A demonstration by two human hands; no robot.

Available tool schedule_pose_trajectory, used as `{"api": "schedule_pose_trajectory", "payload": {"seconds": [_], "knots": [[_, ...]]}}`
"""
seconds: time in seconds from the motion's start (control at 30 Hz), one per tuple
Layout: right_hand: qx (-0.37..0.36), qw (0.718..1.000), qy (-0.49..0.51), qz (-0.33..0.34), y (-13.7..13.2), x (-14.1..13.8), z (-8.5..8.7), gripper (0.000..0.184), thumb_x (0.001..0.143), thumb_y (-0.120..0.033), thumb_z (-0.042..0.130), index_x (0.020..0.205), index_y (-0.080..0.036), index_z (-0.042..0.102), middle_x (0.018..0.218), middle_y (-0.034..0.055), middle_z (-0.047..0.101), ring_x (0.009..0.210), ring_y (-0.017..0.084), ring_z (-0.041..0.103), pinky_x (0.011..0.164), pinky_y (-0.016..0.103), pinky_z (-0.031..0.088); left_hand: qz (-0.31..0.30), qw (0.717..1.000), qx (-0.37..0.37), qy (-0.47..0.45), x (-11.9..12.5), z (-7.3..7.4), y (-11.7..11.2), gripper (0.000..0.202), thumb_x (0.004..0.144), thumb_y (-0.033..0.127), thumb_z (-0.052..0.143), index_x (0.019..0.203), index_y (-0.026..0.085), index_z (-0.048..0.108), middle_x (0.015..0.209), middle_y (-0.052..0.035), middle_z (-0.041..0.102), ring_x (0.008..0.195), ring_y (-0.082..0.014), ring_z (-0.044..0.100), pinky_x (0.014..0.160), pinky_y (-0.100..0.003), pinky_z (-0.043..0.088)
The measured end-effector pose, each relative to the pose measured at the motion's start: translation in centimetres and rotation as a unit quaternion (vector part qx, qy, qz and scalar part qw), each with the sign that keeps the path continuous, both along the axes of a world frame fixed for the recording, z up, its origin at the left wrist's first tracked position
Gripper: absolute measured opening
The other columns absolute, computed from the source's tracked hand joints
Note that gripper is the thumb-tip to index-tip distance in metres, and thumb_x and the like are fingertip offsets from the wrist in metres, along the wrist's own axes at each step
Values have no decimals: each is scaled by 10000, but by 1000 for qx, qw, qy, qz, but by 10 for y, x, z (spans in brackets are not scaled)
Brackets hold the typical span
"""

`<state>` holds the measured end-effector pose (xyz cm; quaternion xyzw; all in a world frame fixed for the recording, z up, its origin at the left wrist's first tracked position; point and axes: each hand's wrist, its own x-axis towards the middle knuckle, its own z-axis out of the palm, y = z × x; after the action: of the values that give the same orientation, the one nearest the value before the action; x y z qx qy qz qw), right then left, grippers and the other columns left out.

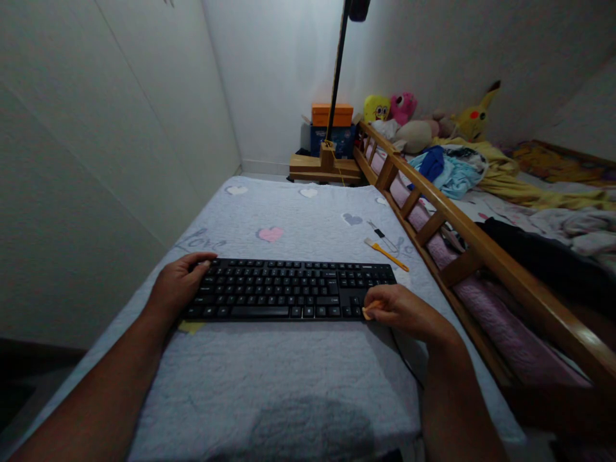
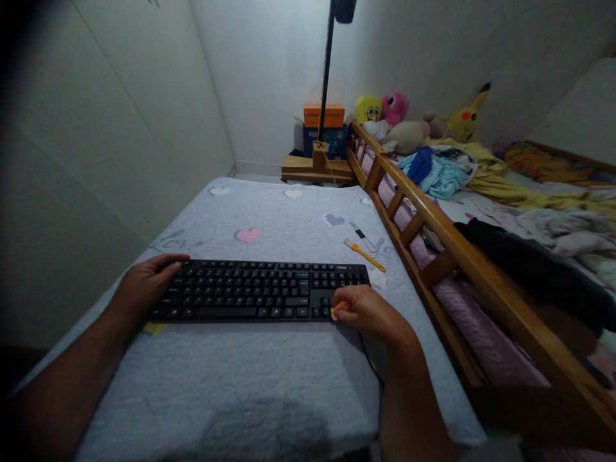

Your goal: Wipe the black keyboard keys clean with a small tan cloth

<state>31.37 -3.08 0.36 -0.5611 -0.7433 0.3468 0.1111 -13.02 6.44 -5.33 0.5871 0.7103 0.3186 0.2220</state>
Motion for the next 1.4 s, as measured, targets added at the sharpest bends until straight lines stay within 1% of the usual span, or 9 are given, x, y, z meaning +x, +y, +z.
{"api": "schedule_pose_trajectory", "payload": {"seconds": [0.17, 0.33, 0.47, 0.6, 0.93, 1.0, 1.17, 1.3, 1.4], "knots": [[-6, 1000, 8, -22, 0, 7, 0, 109, 835, -248, 606, 789, -185, 683, 759, 14, 700, 733, 161, 655, 650, 240, 437, 0, 1000, 2, -7, -2, -3, 1, 504, 753, 465, 508, 1104, 180, 731, 1069, -74, 740, 1008, -273, 662, 940, -381, 489], [105, 991, 38, -68, 4, -10, -2, 108, 860, -266, 610, 824, -192, 681, 807, 31, 705, 757, 163, 652, 682, 251, 455, 2, 1000, 1, -14, -2, -5, 2, 503, 757, 475, 516, 1110, 186, 727, 1077, -71, 738, 1015, -275, 663, 965, -395, 482], [154, 986, 11, -60, 8, -24, -8, 92, 856, -212, 606, 848, -190, 695, 845, 47, 701, 785, 166, 648, 712, 261, 462, -2, 1000, 1, -9, -2, -4, 2, 514, 757, 478, 511, 1113, 177, 728, 1071, -76, 740, 1015, -277, 664, 964, -395, 486], [134, 990, -32, -33, 8, -24, -10, 104, 836, -177, 608, 811, -192, 708, 824, 46, 702, 771, 162, 645, 702, 255, 457, -6, 1000, 4, -9, -2, -3, 2, 514, 760, 472, 517, 1117, 169, 729, 1079, -78, 745, 1013, -274, 668, 956, -380, 495], [24, 999, 23, 21, 0, -11, -1, 105, 814, -184, 609, 806, -184, 713, 782, 23, 721, 735, 150, 664, 680, 238, 463, -2, 1000, 1, 1, 0, 2, 0, 501, 758, 463, 515, 1107, 179, 733, 1085, -75, 746, 1006, -274, 671, 962, -383, 497], [28, 999, 44, 3, 1, -11, -1, 102, 829, -212, 613, 815, -183, 709, 787, 26, 720, 737, 152, 661, 676, 238, 465, 1, 1000, -5, 4, 1, 3, 0, 505, 761, 464, 509, 1109, 175, 732, 1088, -81, 742, 1014, -279, 667, 970, -391, 491], [124, 988, 51, -76, 8, -17, -8, 119, 854, -259, 618, 882, -186, 707, 858, 49, 716, 794, 167, 657, 702, 257, 476, -5, 1000, -2, -6, 1, 2, 0, 508, 764, 454, 511, 1119, 162, 727, 1100, -92, 738, 1018, -274, 665, 974, -392, 489], [132, 990, 0, -49, 9, -21, -11, 91, 827, -208, 626, 827, -191, 716, 832, 47, 713, 789, 166, 654, 715, 262, 468, -5, 1000, 7, -10, 0, 1, 0, 502, 760, 464, 520, 1105, 167, 733, 1093, -90, 742, 1006, -276, 672, 977, -399, 493], [88, 996, 5, -29, 7, -21, -8, 111, 817, -173, 608, 810, -198, 716, 806, 31, 724, 773, 155, 667, 696, 245, 467, -5, 1000, 4, -16, 0, 1, 0, 504, 759, 468, 521, 1110, 174, 731, 1092, -84, 745, 1011, -275, 675, 973, -391, 497]]}}
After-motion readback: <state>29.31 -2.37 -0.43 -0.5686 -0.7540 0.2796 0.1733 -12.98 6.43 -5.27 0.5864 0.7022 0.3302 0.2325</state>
